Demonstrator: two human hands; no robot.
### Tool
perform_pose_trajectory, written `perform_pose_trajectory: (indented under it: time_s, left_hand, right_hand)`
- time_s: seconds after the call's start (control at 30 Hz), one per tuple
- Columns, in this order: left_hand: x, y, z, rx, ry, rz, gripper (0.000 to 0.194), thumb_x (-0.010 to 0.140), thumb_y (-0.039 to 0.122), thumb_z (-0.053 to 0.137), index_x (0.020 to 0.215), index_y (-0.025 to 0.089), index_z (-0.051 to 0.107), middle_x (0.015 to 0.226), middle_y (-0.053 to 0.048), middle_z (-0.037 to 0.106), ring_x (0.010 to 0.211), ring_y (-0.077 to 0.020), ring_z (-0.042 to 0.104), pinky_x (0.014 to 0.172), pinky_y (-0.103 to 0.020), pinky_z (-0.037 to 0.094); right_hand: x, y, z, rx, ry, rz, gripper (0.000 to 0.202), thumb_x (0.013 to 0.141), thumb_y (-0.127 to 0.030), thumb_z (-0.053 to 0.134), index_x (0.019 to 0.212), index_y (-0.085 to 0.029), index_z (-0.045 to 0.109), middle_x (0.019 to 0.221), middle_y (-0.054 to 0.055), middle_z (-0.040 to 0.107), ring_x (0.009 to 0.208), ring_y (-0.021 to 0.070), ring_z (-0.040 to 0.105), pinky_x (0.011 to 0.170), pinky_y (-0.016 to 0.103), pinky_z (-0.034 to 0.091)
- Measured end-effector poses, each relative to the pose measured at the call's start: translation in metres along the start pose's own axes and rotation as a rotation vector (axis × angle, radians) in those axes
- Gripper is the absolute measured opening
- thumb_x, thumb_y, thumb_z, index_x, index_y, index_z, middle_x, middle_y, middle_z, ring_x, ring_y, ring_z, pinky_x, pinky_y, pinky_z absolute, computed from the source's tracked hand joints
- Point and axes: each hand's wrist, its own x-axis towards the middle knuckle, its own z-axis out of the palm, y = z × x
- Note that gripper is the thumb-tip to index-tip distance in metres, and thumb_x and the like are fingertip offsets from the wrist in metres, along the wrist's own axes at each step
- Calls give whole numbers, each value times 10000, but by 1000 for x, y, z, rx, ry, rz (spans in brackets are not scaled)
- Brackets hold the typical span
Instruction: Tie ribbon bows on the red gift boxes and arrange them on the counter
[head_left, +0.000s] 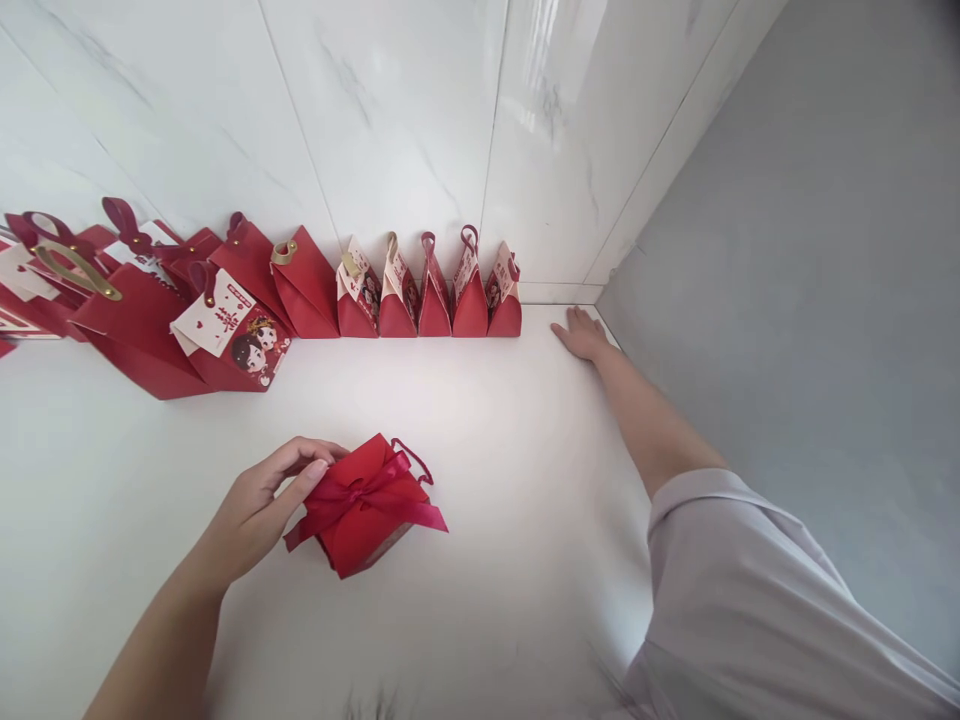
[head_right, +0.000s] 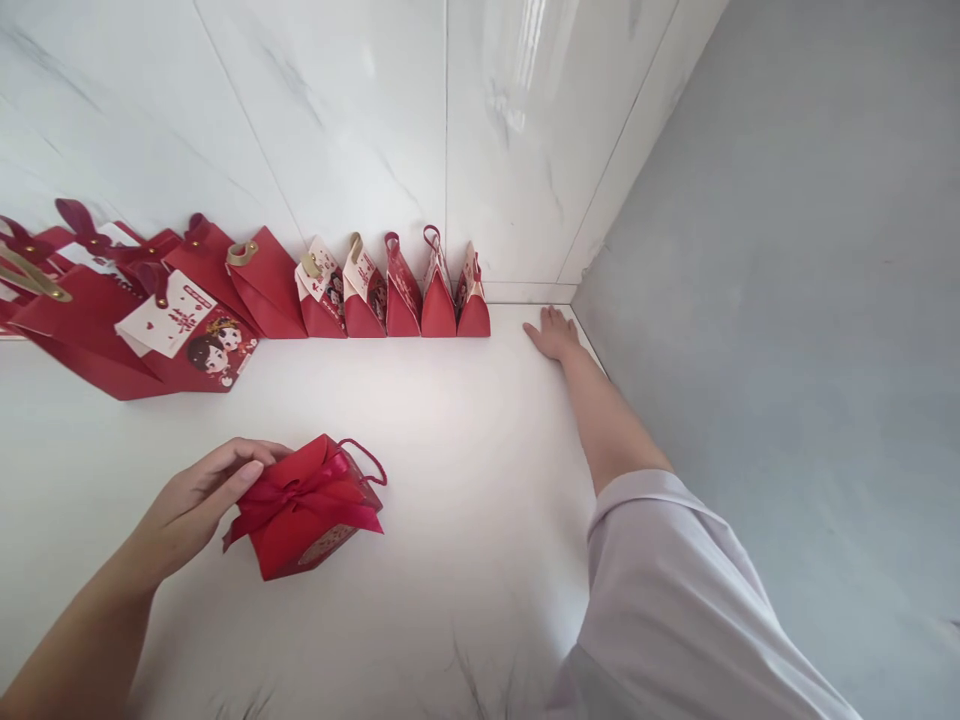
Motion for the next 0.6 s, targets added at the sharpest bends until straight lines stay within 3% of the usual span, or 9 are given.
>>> perform_pose_trajectory:
  time_s: [0.13, 0.23, 0.3, 0.43, 0.6]
  left_hand:
    - [2, -7, 0, -2, 7, -11, 336, 938, 565, 486, 1023, 262, 604, 1201, -16, 662, 1050, -177, 605, 839, -212, 509]
    - [2, -7, 1, 1, 21, -22, 341, 928, 581, 491, 1023, 274, 607, 1211, -6, 664, 1057, -175, 612, 842, -207, 512]
    - [2, -5, 1, 13, 31, -30, 351, 919, 592, 494, 1027, 280, 612, 1220, -5, 666, 1065, -179, 619, 849, -213, 517]
    - [0, 3, 4, 57, 34, -42, 380, 901, 612, 497, 1028, 277, 624, 1238, -20, 667, 1074, -201, 633, 850, -241, 528]
    - [-1, 9, 7, 66, 55, -35, 415, 884, 629, 501, 1039, 265, 627, 1245, -46, 667, 1079, -231, 637, 869, -281, 531]
  right_hand:
    - [-53, -21, -11, 31, -51, -210, 765, 957, -673, 201, 1581, -231, 206, 1649, 38, 230, 1522, 244, 197, 1247, 455, 162]
    - [-124, -14, -12, 26, 36, -248, 760, 974, -655, 196, 1599, -237, 87, 1673, 28, 118, 1543, 245, 77, 1254, 499, 53]
    - [-178, 3, -5, -12, 153, -165, 767, 984, -641, 195, 1595, -185, 113, 1667, 91, 140, 1540, 262, 95, 1249, 516, 112]
    - [-271, 46, 25, 27, 175, 80, 772, 994, -618, 213, 1584, -123, 161, 1647, 156, 192, 1522, 300, 178, 1222, 510, 252]
    - [-329, 67, 49, 7, 142, 154, 718, 1013, -581, 207, 1581, -142, 203, 1642, 115, 229, 1512, 279, 225, 1226, 506, 257]
